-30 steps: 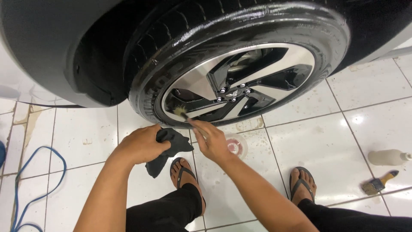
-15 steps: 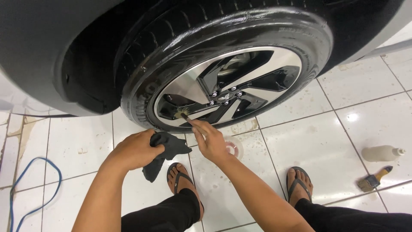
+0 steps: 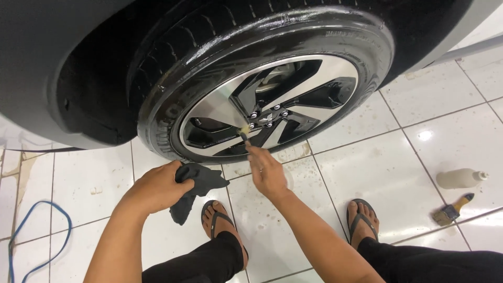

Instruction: Applying tire shine to the sidewall with a brush, detailing the rim with a smaller brush, and wiping the alloy rim with a microfiber cloth

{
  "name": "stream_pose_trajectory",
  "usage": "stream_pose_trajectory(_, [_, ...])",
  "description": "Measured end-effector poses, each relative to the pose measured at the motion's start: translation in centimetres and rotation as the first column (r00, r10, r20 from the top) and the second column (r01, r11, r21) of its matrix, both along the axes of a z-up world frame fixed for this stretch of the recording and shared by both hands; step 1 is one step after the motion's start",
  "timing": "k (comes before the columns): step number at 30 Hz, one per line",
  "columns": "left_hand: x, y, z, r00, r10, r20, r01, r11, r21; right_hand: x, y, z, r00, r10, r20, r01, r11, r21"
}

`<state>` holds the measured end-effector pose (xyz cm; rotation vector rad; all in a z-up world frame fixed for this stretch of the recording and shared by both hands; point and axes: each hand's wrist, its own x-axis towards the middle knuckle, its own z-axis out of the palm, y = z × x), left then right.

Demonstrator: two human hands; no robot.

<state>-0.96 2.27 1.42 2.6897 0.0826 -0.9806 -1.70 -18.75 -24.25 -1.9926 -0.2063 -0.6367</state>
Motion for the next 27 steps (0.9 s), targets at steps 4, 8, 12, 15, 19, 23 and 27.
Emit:
stream_pose_trajectory(4, [0.0,0.1,-0.3,1.0,0.0,0.011,0.0,1.0,-0.01,0.5,-1.7,0.5,0.973,-0.217,0.081,0.217,0.976,0.003])
stream_pose_trajectory(8, [0.1,-0.2,-0.2,1.0,-0.001,-0.001,0.001,1.0,-0.001,0.2,-0.7,0.9,0.978,-0.204,0.048,0.202,0.978,0.049])
stream_pose_trajectory(12, [-0.1,-0.3,0.1,1.0,0.008,-0.002,-0.008,1.0,-0.008,0.5,-2.0,0.5,0.955,-0.281,0.092,0.263,0.95,0.166])
stream_pose_trajectory(15, [-0.2,-0.7,0.8,1.0,0.007,-0.021,-0.006,1.0,0.016,0.6,-1.5,0.4,0.977,-0.196,0.087,0.189,0.979,0.079])
stream_pose_trajectory(19, [0.4,-0.3,0.2,1.0,0.001,-0.015,-0.001,1.0,0.007,0.8,-3.4,1.9,0.983,-0.16,0.086,0.144,0.975,0.171])
stream_pose_trajectory(23, [0.0,-0.6,0.8,1.0,0.014,-0.017,-0.014,1.0,0.01,1.3,-6.0,2.3,0.895,-0.428,0.122,0.399,0.893,0.206])
stream_pose_trajectory(27, [0.0,-1.2,1.0,1.0,0.028,-0.009,-0.029,0.999,-0.023,1.1,-6.5,3.8,0.909,-0.4,0.115,0.378,0.909,0.178])
